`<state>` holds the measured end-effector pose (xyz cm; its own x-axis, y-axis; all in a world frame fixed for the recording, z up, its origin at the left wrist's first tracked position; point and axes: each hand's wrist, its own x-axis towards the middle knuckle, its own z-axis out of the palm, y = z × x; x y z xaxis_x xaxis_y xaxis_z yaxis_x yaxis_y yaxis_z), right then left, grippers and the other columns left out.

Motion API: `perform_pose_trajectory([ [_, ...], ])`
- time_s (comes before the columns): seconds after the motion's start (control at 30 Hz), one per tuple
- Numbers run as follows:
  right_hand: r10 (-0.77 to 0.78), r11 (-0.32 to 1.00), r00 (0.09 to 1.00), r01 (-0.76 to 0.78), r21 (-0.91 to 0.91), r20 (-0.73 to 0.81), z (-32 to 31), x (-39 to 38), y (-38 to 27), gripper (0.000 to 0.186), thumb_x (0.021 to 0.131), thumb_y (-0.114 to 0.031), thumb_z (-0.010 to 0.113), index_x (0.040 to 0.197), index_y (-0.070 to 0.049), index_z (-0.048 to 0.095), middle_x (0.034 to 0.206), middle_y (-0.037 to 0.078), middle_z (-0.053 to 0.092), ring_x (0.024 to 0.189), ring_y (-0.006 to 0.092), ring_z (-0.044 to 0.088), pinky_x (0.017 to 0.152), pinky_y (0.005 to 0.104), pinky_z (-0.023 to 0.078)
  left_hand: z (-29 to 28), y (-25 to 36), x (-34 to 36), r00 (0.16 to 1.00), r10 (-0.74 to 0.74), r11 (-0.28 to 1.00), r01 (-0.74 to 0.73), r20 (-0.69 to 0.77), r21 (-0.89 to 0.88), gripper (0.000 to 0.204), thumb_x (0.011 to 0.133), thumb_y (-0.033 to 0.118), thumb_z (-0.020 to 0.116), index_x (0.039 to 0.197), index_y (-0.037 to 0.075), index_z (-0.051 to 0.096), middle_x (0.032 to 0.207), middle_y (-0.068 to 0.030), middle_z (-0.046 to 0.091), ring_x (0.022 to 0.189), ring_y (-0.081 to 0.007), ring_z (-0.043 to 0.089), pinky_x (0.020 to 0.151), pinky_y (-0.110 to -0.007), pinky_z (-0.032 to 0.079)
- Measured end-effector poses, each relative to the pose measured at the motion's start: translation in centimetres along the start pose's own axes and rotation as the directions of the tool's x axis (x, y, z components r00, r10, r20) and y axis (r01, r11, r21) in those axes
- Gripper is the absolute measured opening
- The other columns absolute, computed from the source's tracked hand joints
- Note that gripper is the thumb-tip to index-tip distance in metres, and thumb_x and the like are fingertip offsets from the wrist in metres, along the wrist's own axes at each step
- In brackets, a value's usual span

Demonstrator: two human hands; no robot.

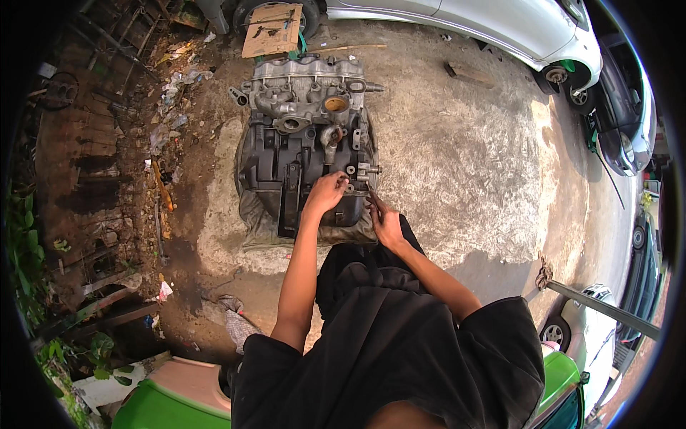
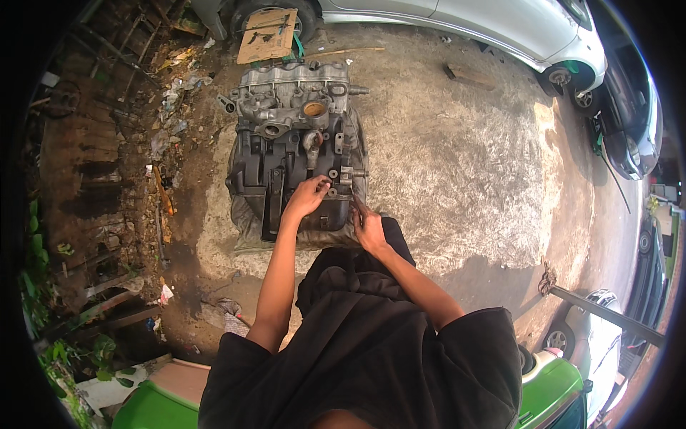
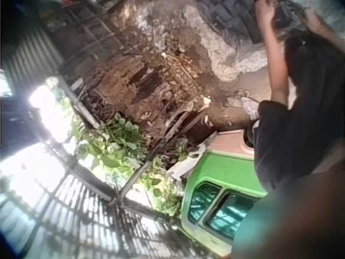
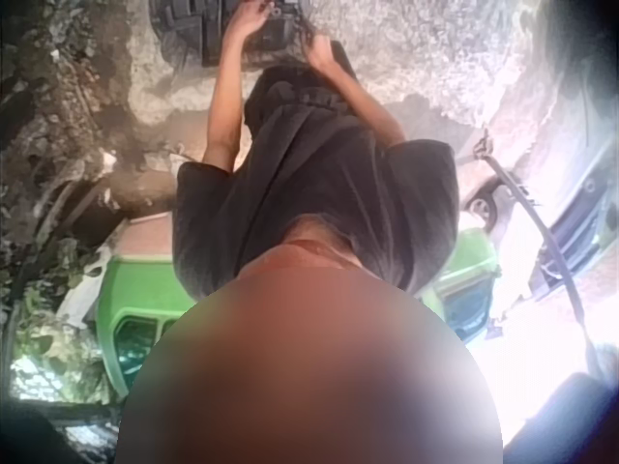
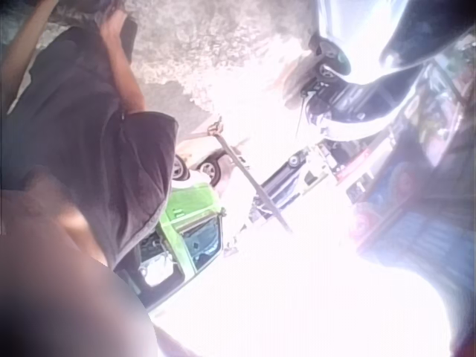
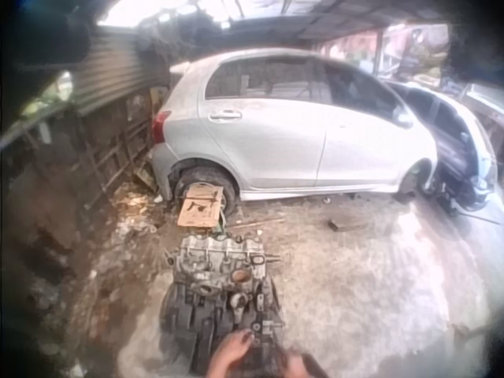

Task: The person uses a wrench to tighten bolts on a car engine block resting on the ground. They repeatedly rotate the wrench on several bolts while stabilizing the engine with the other hand.

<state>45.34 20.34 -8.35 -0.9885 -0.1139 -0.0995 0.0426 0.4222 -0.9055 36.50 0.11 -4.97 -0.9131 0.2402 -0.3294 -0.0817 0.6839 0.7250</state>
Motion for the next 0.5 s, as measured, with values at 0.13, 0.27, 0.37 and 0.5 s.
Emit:
perform_pose_trajectory([
  [0.13, -0.033, 0.999, 0.999, 0.033, -0.033, 0.002, 0.3, 0.3, 0.2, 0.041, 0.098, -0.008, 0.051, 0.137, 0.004, 0.050, 0.115, 0.030, 0.065, 0.108, 0.0416, 0.065, 0.091, 0.0446, 0.052, 0.0, 0.0, 0.1, 1.000, -0.023, 1.000, 0.024, 0.016, -0.005, 0.029, 0.100, 0.026, 0.055, 0.116, 0.002, 0.062, 0.106, -0.0200, 0.070, 0.102, -0.0384, 0.065, 0.087, -0.047, 0.051],
  [0.27, -0.016, 0.999, 1.000, 0.017, 0.045, -0.011, 0.7, 0.3, 0.0, 0.040, 0.098, -0.008, 0.052, 0.135, 0.006, 0.050, 0.113, 0.032, 0.064, 0.104, 0.0440, 0.064, 0.088, 0.0462, 0.052, -0.1, 0.0, 0.3, 0.998, -0.034, 0.999, 0.034, 0.047, 0.005, 0.031, 0.101, 0.027, 0.054, 0.118, 0.002, 0.061, 0.109, -0.0206, 0.069, 0.104, -0.0390, 0.065, 0.087, -0.046, 0.051],
  [0.37, -0.096, 0.994, 0.994, 0.093, -0.057, -0.047, 0.5, 0.6, -0.6, 0.038, 0.096, -0.008, 0.054, 0.131, 0.007, 0.052, 0.104, 0.033, 0.065, 0.095, 0.0461, 0.065, 0.081, 0.0480, 0.054, -0.1, -0.1, 0.2, 0.998, -0.031, 0.999, 0.030, 0.049, 0.013, 0.032, 0.101, 0.028, 0.054, 0.118, 0.002, 0.061, 0.109, -0.0209, 0.069, 0.104, -0.0389, 0.065, 0.087, -0.047, 0.051],
  [0.5, -0.136, 0.966, 0.991, 0.134, -0.223, 0.007, -0.5, 3.3, -1.7, 0.032, 0.094, -0.010, 0.056, 0.121, 0.007, 0.056, 0.085, 0.032, 0.064, 0.080, 0.0485, 0.064, 0.070, 0.0506, 0.053, 0.0, -0.2, 0.2, 1.000, 0.009, 1.000, -0.009, 0.006, 0.010, 0.031, 0.099, 0.026, 0.056, 0.117, 0.002, 0.063, 0.104, -0.0193, 0.070, 0.101, -0.0380, 0.066, 0.086, -0.047, 0.052],
])
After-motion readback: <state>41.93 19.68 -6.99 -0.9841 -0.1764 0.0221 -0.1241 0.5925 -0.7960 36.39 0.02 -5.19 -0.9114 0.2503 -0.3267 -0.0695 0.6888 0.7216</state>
